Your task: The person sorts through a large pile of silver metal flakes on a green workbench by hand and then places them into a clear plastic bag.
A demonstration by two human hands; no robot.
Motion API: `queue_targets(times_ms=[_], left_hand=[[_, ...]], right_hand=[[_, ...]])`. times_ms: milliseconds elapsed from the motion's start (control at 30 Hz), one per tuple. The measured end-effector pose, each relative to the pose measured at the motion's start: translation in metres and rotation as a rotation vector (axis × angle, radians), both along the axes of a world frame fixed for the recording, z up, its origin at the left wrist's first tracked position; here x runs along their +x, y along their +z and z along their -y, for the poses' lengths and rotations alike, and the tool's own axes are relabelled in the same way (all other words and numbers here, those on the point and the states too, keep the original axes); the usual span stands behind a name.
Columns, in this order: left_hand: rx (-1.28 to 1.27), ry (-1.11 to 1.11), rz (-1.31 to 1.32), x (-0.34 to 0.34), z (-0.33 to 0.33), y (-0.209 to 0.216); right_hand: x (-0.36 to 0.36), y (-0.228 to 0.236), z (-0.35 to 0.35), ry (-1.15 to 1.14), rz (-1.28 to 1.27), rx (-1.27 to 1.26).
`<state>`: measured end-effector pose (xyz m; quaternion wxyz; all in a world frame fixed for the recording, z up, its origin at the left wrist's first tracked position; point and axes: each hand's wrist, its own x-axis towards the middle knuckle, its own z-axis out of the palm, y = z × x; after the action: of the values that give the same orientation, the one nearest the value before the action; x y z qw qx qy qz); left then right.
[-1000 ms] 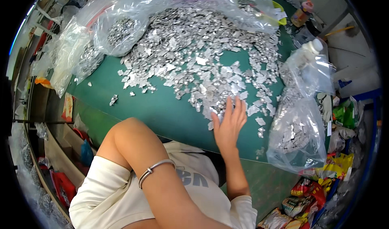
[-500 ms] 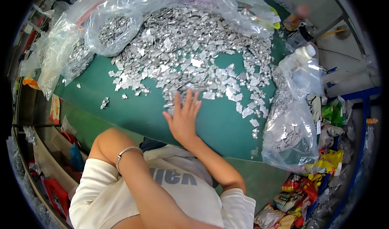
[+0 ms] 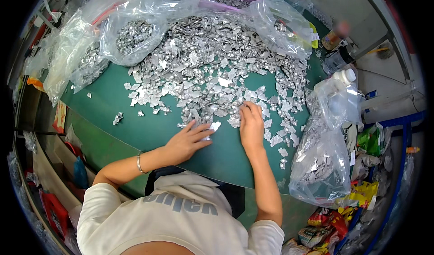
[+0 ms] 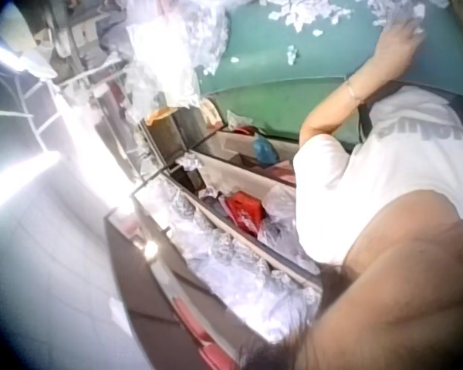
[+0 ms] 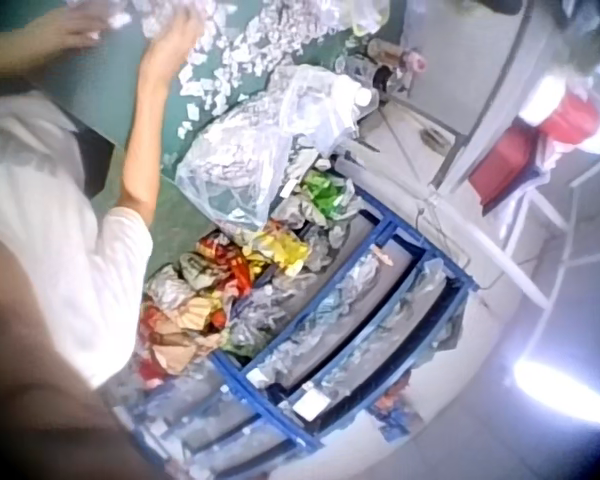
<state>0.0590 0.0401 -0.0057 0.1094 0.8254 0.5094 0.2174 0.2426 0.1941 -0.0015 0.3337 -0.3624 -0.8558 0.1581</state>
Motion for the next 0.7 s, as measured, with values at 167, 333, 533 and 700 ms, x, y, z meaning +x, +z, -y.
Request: queue_targets(times_ms=[167,333,533,700], left_hand=[[-0.019,0.117,0.036,-0.03,0.006,0.005],[0.039,0.244,0.17,-0.034,0.006,0.013],[-0.02,0.348,0.121,-0.019,0.001,0.021],[-0.067,0.435,0.116,-0.025,0.006,0.021]], right_hand=[[0.019,0.015,0.001,-0.157,-0.144,-0.269],[0.027,0.008,-0.018,-0.175,-0.144,-0.184],[0.008,0.001,-0.013,-0.285,0.213,-0.162],[0.014,-0.003,-0.015,-0.292,0.257,-0.117]])
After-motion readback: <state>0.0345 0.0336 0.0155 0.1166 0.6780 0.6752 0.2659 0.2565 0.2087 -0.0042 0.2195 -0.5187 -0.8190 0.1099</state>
